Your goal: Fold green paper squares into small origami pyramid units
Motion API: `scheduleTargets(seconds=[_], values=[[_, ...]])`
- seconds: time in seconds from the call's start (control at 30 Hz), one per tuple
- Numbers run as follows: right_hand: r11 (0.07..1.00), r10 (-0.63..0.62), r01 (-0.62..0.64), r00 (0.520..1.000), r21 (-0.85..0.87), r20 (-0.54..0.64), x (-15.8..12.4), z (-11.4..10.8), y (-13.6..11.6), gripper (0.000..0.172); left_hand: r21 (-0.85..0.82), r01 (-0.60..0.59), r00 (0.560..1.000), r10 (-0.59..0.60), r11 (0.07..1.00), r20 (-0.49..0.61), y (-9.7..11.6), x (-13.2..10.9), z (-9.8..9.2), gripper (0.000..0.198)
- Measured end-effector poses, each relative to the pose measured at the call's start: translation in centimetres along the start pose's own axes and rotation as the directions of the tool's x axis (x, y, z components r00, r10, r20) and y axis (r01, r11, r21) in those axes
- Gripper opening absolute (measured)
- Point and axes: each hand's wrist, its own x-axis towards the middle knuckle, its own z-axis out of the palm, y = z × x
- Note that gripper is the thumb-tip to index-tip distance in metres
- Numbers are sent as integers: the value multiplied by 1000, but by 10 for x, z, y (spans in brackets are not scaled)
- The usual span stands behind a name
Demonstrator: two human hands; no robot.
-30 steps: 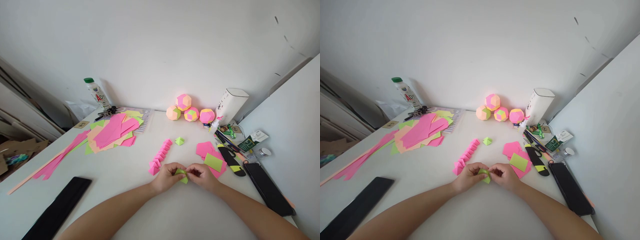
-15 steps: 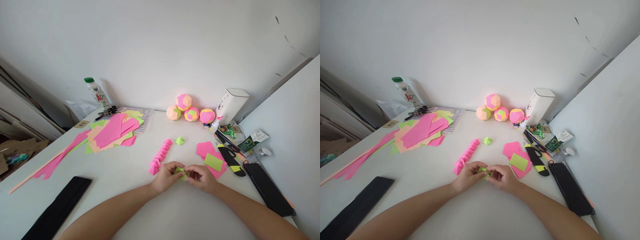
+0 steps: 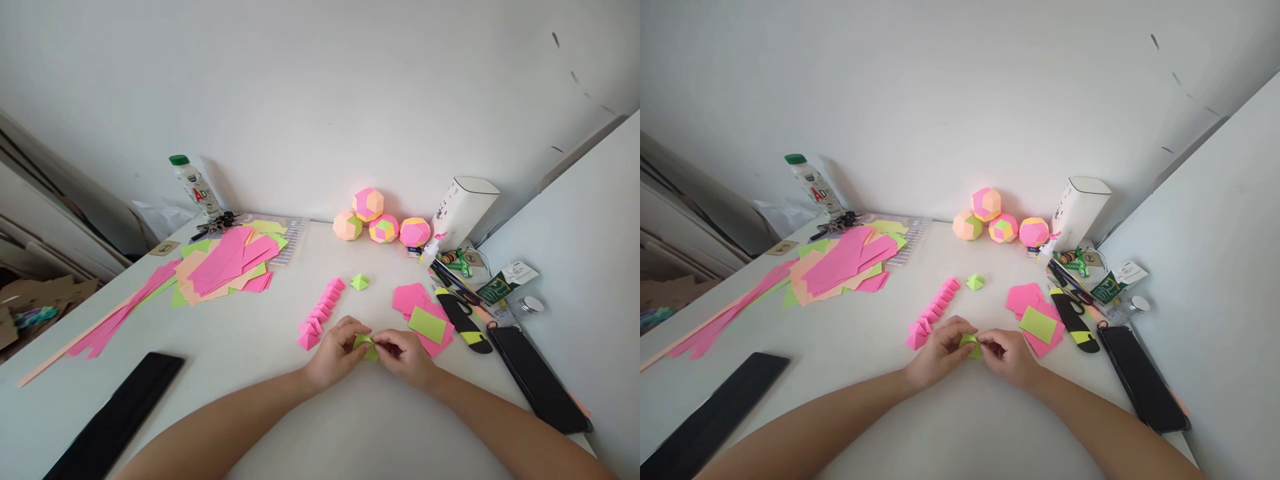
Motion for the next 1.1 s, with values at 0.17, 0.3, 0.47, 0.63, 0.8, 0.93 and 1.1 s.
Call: scheduleTargets(seconds=[0.17,0.3,0.47,0.63,0.8,0.93,1.1], values=[[1000,-15,15,1000,-2,-11,1,-1,-2,15,13,-34,999,34,999,4,4,2,-2,17],[1000,-14,14,1000,11,5,2,-2,-5,14,28,37,998,-38,999,41,7,1,-2,12],[1000,12,-13,1000,22,23,3,-3,-7,15,19,100,994,-101,995,44,9,0,-2,14],[1000,24,-25,998,15,50,4,-4,-7,16,-18,104,994,-103,994,42,6,0,-2,16],[1000,-3,2,999,20,46,4,-4,-6,17,-40,112,993,-110,993,48,5,0,-2,15],[1000,-10,9,999,24,48,4,-4,-5,18,-8,70,995,-70,997,67,5,1,-2,14],[1000,10,-11,998,21,64,3,-4,-3,19,-43,56,997,-53,998,64,0,0,-2,17]])
